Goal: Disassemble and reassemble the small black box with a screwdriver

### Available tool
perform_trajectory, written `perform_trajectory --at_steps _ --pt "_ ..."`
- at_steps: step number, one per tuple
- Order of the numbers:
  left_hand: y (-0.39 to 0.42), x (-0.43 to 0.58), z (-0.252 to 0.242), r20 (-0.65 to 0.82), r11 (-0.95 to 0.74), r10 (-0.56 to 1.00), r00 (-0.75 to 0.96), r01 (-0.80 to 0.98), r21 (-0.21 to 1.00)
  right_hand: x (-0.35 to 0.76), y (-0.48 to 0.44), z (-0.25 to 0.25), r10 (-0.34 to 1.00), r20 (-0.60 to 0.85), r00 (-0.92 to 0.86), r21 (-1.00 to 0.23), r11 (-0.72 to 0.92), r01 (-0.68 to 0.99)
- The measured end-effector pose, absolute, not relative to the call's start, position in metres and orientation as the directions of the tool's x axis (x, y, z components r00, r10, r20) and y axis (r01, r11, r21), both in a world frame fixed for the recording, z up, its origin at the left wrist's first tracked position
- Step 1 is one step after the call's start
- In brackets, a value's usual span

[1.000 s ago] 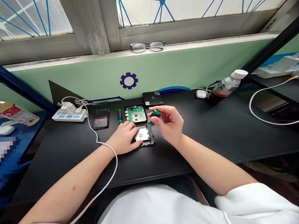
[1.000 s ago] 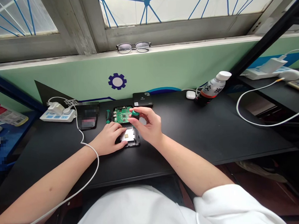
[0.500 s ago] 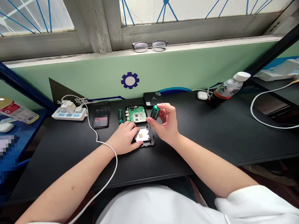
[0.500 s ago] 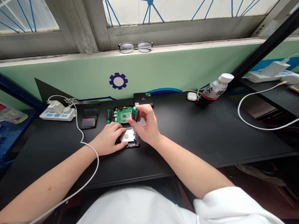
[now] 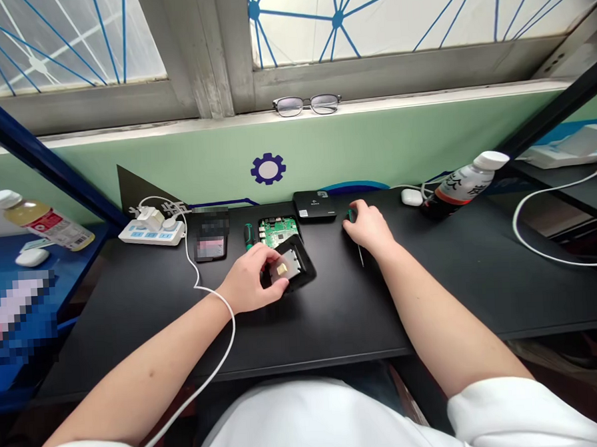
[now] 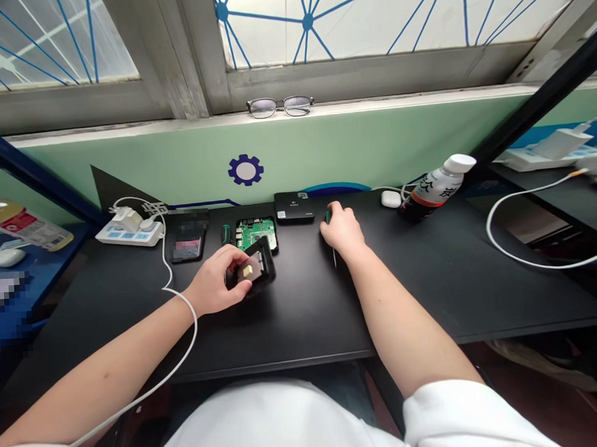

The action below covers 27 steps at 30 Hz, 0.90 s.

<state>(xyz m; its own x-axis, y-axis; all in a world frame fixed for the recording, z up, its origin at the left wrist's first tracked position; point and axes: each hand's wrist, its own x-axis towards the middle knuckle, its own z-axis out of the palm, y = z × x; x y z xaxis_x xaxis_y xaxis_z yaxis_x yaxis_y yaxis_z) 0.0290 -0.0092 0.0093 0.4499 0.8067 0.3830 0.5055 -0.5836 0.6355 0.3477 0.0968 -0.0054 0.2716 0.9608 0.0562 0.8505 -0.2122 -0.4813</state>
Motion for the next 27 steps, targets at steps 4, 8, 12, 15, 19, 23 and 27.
perform_trajectory --at_steps 4,8,12,15,19,23,27 --pt "-0.006 0.028 0.005 0.341 -0.409 0.911 0.232 0.398 0.821 0.346 0.094 -0.005 0.960 0.033 0.279 -0.401 -0.243 0.883" --pt "-0.003 0.028 -0.003 0.310 -0.328 0.943 0.123 0.172 0.929 0.329 0.085 -0.006 0.921 0.364 0.137 -0.420 0.031 0.907" --pt "0.002 0.027 -0.011 0.345 -0.341 0.938 0.031 -0.087 0.936 0.298 0.066 -0.013 0.830 0.449 -0.332 -0.429 0.526 0.735" --pt "0.009 0.025 -0.017 0.312 -0.319 0.948 -0.070 -0.199 0.927 0.279 0.051 -0.016 0.743 0.348 -0.571 -0.378 0.669 0.640" --pt "0.018 0.025 -0.023 0.301 -0.333 0.941 -0.154 -0.274 0.902 0.271 0.041 -0.013 0.733 0.277 -0.622 -0.396 0.676 0.621" --pt "0.020 0.024 -0.021 0.319 -0.347 0.937 -0.140 -0.286 0.893 0.276 0.040 -0.006 0.715 0.313 -0.625 -0.467 0.689 0.554" --pt "0.012 0.029 -0.013 0.256 -0.250 0.967 -0.012 -0.262 0.932 0.280 0.039 -0.003 0.701 0.472 -0.535 -0.590 0.702 0.400"
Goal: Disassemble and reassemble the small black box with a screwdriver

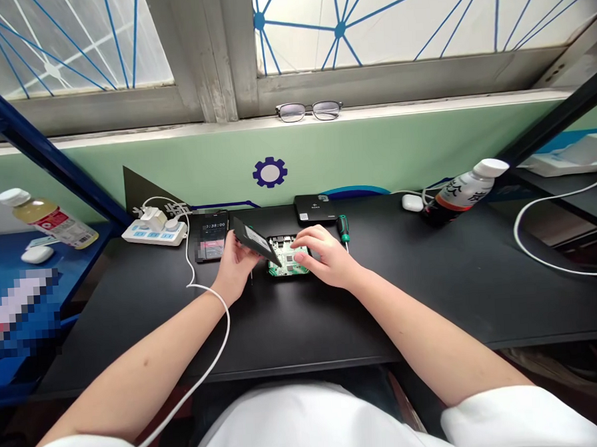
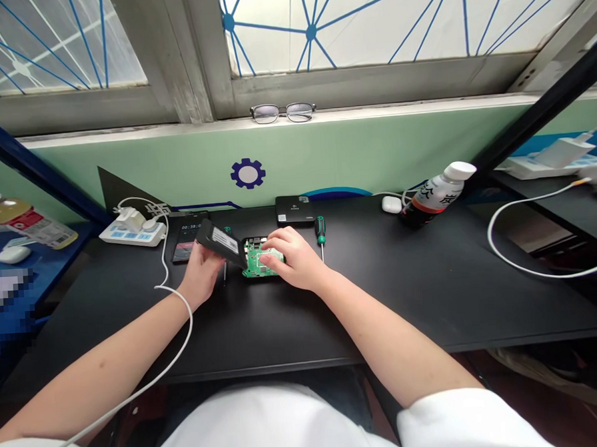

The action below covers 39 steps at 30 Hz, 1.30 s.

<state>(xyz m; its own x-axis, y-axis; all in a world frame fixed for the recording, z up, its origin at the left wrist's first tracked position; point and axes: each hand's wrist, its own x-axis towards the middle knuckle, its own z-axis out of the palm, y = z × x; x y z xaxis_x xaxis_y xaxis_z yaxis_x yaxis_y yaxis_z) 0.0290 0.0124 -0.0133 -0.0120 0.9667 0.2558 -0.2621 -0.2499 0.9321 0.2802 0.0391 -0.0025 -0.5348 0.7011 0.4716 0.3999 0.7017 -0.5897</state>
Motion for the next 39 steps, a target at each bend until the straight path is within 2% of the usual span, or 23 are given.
perform_trajectory --at_steps 2,4,6,8,10,12,15,18,21,29,36,39 --pt "0.005 0.034 -0.009 0.216 -0.189 0.968 0.127 -0.193 0.963 0.280 0.037 -0.004 0.685 0.485 -0.544 -0.643 0.701 0.309" --pt "-0.003 0.038 -0.005 0.197 -0.177 0.947 0.255 -0.099 0.979 0.278 0.034 -0.006 0.664 0.438 -0.606 -0.698 0.676 0.237" --pt "-0.009 0.040 -0.003 0.218 -0.229 0.921 0.324 -0.003 0.973 0.277 0.032 -0.009 0.650 0.371 -0.663 -0.757 0.626 0.189" --pt "-0.009 0.038 -0.002 0.263 -0.327 0.902 0.341 0.143 0.934 0.278 0.034 -0.009 0.645 0.363 -0.673 -0.775 0.610 0.166" --pt "-0.005 0.032 -0.001 0.309 -0.427 0.889 0.338 0.367 0.827 0.284 0.042 -0.008 0.660 0.411 -0.629 -0.739 0.645 0.194" --pt "0.002 0.024 -0.001 0.356 -0.479 0.878 0.320 0.587 0.653 0.292 0.054 -0.006 0.693 0.421 -0.585 -0.698 0.660 0.279" --pt "0.011 0.014 -0.001 0.317 -0.450 0.890 0.327 0.738 0.503 0.299 0.071 -0.004 0.713 0.300 -0.633 -0.665 0.632 0.397" --pt "0.013 0.009 0.002 0.226 -0.463 0.886 0.404 0.767 0.444 0.297 0.076 -0.003 0.696 0.164 -0.699 -0.619 0.624 0.477" --pt "0.013 0.009 0.006 0.165 -0.478 0.876 0.452 0.778 0.407 0.290 0.074 -0.003 0.696 0.087 -0.713 -0.596 0.610 0.522" --pt "0.019 0.007 0.012 0.070 -0.437 0.892 0.447 0.810 0.392 0.289 0.070 -0.001 0.689 0.041 -0.724 -0.576 0.608 0.546" --pt "0.027 -0.002 0.006 0.126 -0.479 0.873 0.471 0.779 0.405 0.296 0.068 -0.010 0.701 0.005 -0.713 -0.665 0.535 0.522" --pt "0.029 -0.004 0.001 0.123 -0.503 0.858 0.499 0.767 0.398 0.295 0.070 -0.012 0.676 0.011 -0.737 -0.656 0.561 0.505"
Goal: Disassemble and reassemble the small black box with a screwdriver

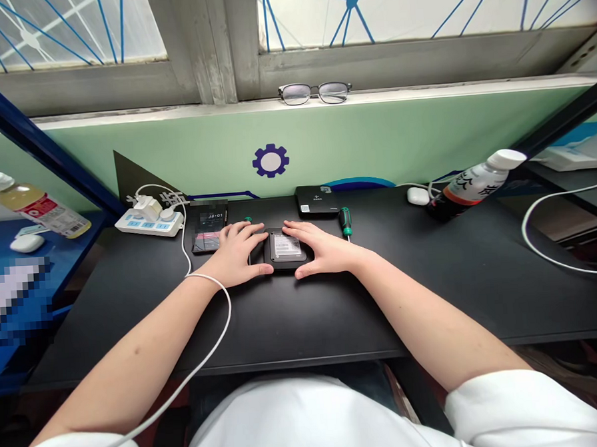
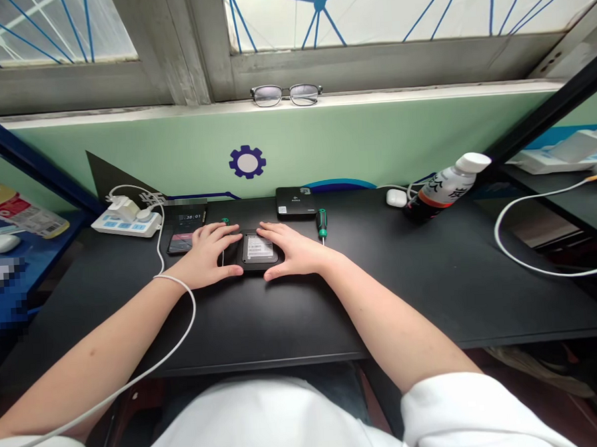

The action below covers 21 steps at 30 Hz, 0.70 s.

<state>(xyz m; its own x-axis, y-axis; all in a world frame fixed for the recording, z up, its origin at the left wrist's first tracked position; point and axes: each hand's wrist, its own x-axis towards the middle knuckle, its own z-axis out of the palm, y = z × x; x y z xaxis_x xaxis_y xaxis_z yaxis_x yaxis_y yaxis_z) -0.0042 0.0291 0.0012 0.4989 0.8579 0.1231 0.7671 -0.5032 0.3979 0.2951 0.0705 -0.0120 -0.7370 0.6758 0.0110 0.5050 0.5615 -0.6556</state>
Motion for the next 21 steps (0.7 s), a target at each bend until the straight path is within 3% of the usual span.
perform_trajectory --at_steps 4,14,21 --pt "0.030 -0.004 0.001 0.106 -0.540 0.833 0.543 0.755 0.371 0.294 0.075 -0.013 0.644 0.046 -0.764 -0.615 0.621 0.486" --pt "0.028 0.002 0.005 0.096 -0.532 0.841 0.532 0.783 0.323 0.287 0.065 -0.005 0.665 -0.045 -0.745 -0.539 0.612 0.579" --pt "0.026 0.003 0.004 0.116 -0.535 0.839 0.531 0.769 0.351 0.286 0.069 -0.003 0.661 -0.068 -0.747 -0.562 0.593 0.576"
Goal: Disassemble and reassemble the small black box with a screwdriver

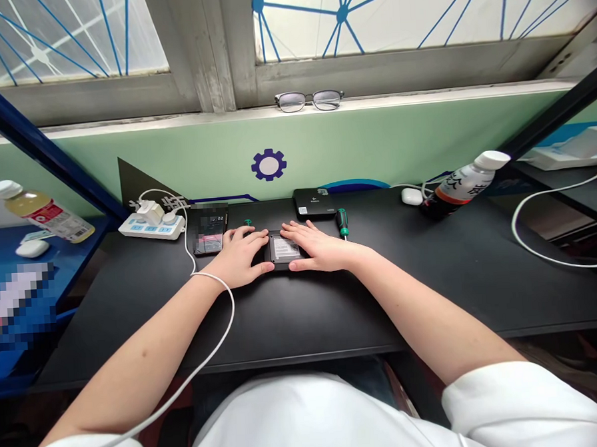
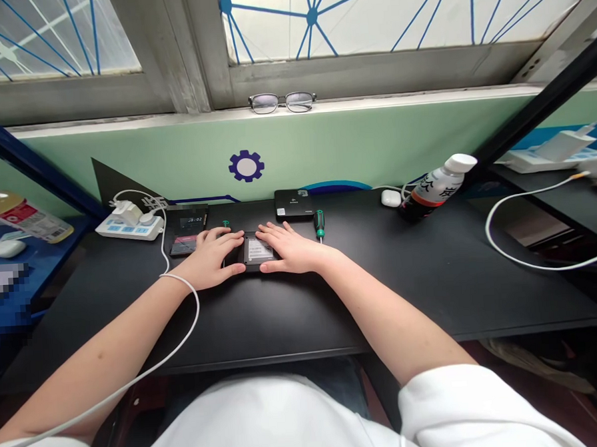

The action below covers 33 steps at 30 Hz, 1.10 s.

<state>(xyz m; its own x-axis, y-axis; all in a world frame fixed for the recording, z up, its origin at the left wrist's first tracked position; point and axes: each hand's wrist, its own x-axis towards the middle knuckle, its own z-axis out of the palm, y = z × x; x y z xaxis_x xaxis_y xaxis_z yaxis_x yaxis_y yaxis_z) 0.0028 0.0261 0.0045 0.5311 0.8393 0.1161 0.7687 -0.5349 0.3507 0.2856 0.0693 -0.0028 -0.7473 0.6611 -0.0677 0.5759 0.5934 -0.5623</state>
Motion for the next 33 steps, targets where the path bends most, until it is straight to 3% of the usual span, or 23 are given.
perform_trajectory --at_steps 7,11,15,24,27,30,33 --pt "0.025 -0.001 0.008 0.183 -0.574 0.815 0.549 0.724 0.382 0.289 0.060 0.000 0.611 -0.027 -0.791 -0.641 0.596 0.483" --pt "0.025 -0.001 0.007 0.176 -0.559 0.825 0.537 0.728 0.398 0.296 0.054 0.001 0.707 -0.019 -0.707 -0.690 0.503 0.521" --pt "0.026 -0.002 0.004 0.165 -0.559 0.824 0.542 0.728 0.397 0.306 0.057 0.007 0.784 0.001 -0.621 -0.626 0.484 0.611" --pt "0.028 -0.002 0.000 0.153 -0.559 0.822 0.549 0.724 0.404 0.303 0.062 0.012 0.797 0.003 -0.604 -0.592 0.488 0.641" --pt "0.029 -0.003 0.000 0.175 -0.581 0.809 0.561 0.721 0.378 0.306 0.065 0.012 0.789 0.101 -0.606 -0.545 0.554 0.630" --pt "0.030 -0.006 -0.001 0.238 -0.570 0.822 0.518 0.759 0.315 0.317 0.073 0.012 0.891 0.277 -0.361 -0.506 0.454 0.733" --pt "0.032 -0.008 -0.004 0.305 -0.494 0.856 0.417 0.834 0.245 0.331 0.084 0.011 0.969 0.243 0.054 -0.531 0.086 0.843"
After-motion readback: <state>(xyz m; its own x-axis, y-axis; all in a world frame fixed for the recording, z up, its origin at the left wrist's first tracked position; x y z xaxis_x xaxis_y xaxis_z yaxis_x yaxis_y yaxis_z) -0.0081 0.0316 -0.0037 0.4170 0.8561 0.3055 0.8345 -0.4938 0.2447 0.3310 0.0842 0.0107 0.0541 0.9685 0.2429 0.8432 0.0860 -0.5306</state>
